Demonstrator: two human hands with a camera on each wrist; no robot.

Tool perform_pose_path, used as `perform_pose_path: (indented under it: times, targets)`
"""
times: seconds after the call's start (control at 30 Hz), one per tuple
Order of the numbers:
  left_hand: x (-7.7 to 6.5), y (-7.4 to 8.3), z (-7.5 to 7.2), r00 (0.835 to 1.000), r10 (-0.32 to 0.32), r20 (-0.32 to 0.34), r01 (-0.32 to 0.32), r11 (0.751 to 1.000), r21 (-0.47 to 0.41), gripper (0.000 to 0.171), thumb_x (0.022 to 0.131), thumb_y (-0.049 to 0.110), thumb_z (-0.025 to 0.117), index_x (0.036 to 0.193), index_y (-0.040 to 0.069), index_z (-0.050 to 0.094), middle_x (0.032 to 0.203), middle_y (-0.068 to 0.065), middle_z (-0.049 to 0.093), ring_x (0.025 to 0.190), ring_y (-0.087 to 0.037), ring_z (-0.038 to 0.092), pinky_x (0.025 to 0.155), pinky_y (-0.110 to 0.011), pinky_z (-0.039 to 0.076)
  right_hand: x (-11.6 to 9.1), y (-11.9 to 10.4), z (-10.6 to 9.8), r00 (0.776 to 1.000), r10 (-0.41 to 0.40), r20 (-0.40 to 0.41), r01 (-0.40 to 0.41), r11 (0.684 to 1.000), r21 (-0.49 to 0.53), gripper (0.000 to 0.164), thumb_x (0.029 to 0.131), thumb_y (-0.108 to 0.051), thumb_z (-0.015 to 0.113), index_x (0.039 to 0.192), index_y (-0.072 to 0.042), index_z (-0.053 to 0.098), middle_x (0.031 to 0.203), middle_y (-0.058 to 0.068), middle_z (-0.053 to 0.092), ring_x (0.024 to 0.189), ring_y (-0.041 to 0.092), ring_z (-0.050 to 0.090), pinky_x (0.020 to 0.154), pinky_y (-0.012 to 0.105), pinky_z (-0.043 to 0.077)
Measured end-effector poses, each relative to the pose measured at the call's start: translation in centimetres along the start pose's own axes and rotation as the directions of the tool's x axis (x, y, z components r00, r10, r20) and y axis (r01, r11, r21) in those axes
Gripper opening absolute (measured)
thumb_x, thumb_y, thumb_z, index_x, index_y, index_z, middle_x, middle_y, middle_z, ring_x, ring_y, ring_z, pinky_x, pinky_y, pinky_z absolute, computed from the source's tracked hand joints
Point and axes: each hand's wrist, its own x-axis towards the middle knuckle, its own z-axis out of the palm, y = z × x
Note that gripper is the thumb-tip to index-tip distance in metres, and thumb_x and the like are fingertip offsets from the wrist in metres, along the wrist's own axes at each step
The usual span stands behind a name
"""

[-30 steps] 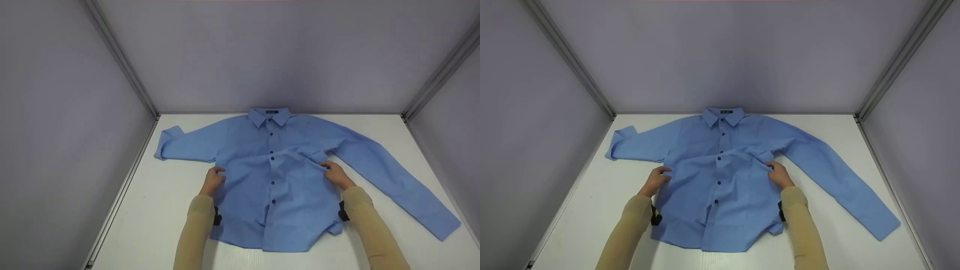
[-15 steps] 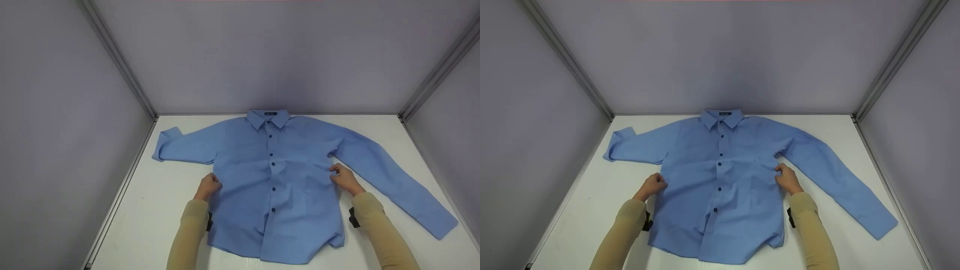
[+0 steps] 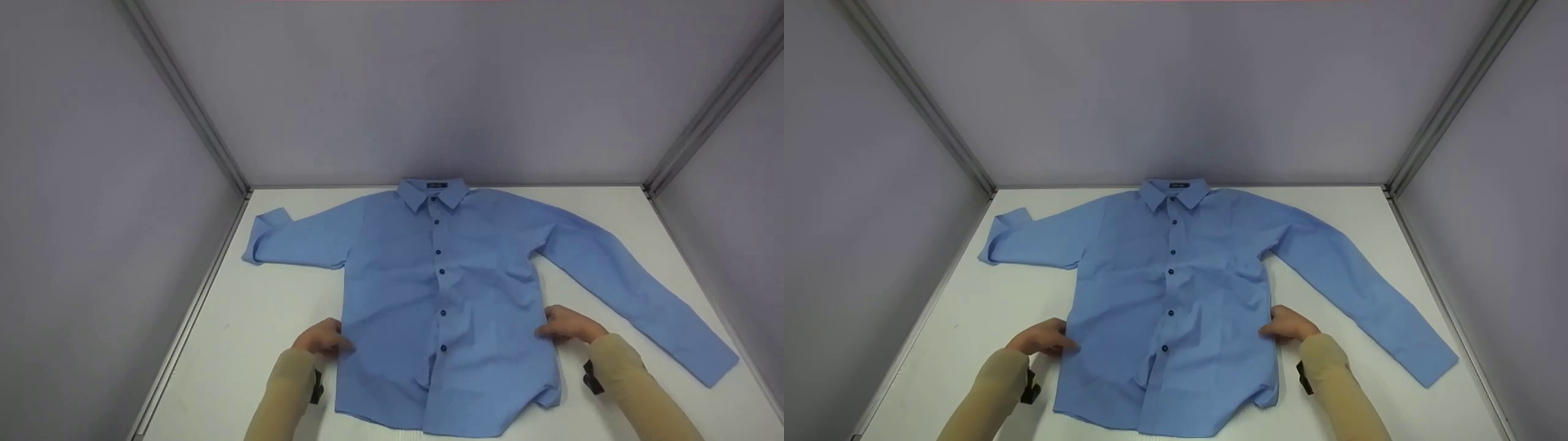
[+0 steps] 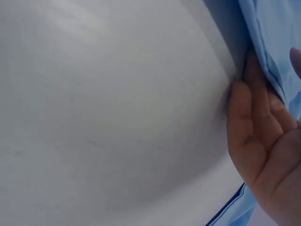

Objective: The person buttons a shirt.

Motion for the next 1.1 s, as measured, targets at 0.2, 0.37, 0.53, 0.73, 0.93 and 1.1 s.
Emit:
perform_pose_path:
  times: [0.2, 0.37, 0.53, 0.73, 0.93, 1.1]
  targets:
    - [-1.0, -0.6, 0.6, 0.997, -0.058, 0.056, 0.058, 0.998, -0.008, 0.047, 0.067, 0.003, 0.07, 0.108, -0.009, 0.05, 0.087, -0.012, 0.055, 0.073, -0.024, 0.054, 0.069, -0.037, 0.046, -1.0, 0.1, 0.4, 0.995, 0.005, 0.1, -0.002, 1.0, -0.024, 0.023, 0.071, -0.008, 0.068, 0.075, -0.001, 0.047, 0.062, 0.002, 0.046, 0.055, 0.012, 0.048, 0.054, 0.03, 0.047]
    - [-1.2, -1.0, 0.9, 0.996, -0.042, 0.076, 0.044, 0.999, -0.021, 0.054, 0.072, 0.001, 0.067, 0.119, -0.011, 0.043, 0.097, -0.013, 0.055, 0.076, -0.022, 0.055, 0.069, -0.034, 0.047, -1.4, 0.7, 0.0, 0.993, -0.048, 0.107, 0.051, 0.998, -0.022, 0.017, 0.073, -0.003, 0.065, 0.072, -0.004, 0.049, 0.056, -0.002, 0.042, 0.051, 0.01, 0.046, 0.051, 0.028, 0.044]
    - [-1.6, -1.2, 1.1, 0.988, -0.063, 0.141, 0.071, 0.996, -0.046, 0.06, 0.069, 0.008, 0.073, 0.118, -0.01, 0.044, 0.086, -0.013, 0.055, 0.067, -0.022, 0.056, 0.059, -0.032, 0.049, -1.8, 0.9, 0.1, 0.99, -0.045, 0.131, 0.05, 0.998, -0.035, 0.027, 0.074, -0.01, 0.067, 0.064, -0.008, 0.042, 0.054, -0.002, 0.043, 0.049, 0.01, 0.044, 0.048, 0.025, 0.042]
    - [-2.3, -1.7, 1.6, 0.962, -0.102, 0.253, 0.108, 0.994, -0.012, 0.055, 0.064, 0.013, 0.078, 0.107, -0.008, 0.05, 0.077, -0.013, 0.057, 0.059, -0.019, 0.055, 0.054, -0.029, 0.049, -3.1, 1.3, 0.8, 0.974, 0.009, 0.226, 0.003, 0.999, -0.052, 0.029, 0.072, -0.018, 0.071, 0.066, -0.008, 0.045, 0.055, -0.001, 0.047, 0.049, 0.009, 0.046, 0.05, 0.025, 0.043]
    - [-3.3, -1.8, 2.0, 0.963, -0.102, 0.248, 0.114, 0.993, -0.035, 0.049, 0.068, 0.006, 0.074, 0.107, -0.007, 0.048, 0.075, -0.013, 0.055, 0.056, -0.017, 0.054, 0.054, -0.028, 0.049, -3.7, 1.9, 1.2, 0.965, -0.005, 0.264, 0.006, 1.0, -0.003, 0.024, 0.07, -0.012, 0.07, 0.076, -0.004, 0.049, 0.062, 0.0, 0.047, 0.054, 0.011, 0.051, 0.053, 0.027, 0.046]
    - [-4.9, -1.7, 1.9, 0.982, -0.1, 0.162, 0.128, 0.976, -0.178, 0.04, 0.07, 0.002, 0.069, 0.098, -0.013, 0.045, 0.066, -0.009, 0.05, 0.051, -0.015, 0.052, 0.052, -0.028, 0.048, -4.0, 2.2, 1.1, 0.965, -0.029, 0.261, 0.018, 0.999, 0.044, 0.022, 0.075, -0.011, 0.066, 0.081, -0.001, 0.048, 0.062, 0.002, 0.048, 0.052, 0.011, 0.051, 0.051, 0.026, 0.045]
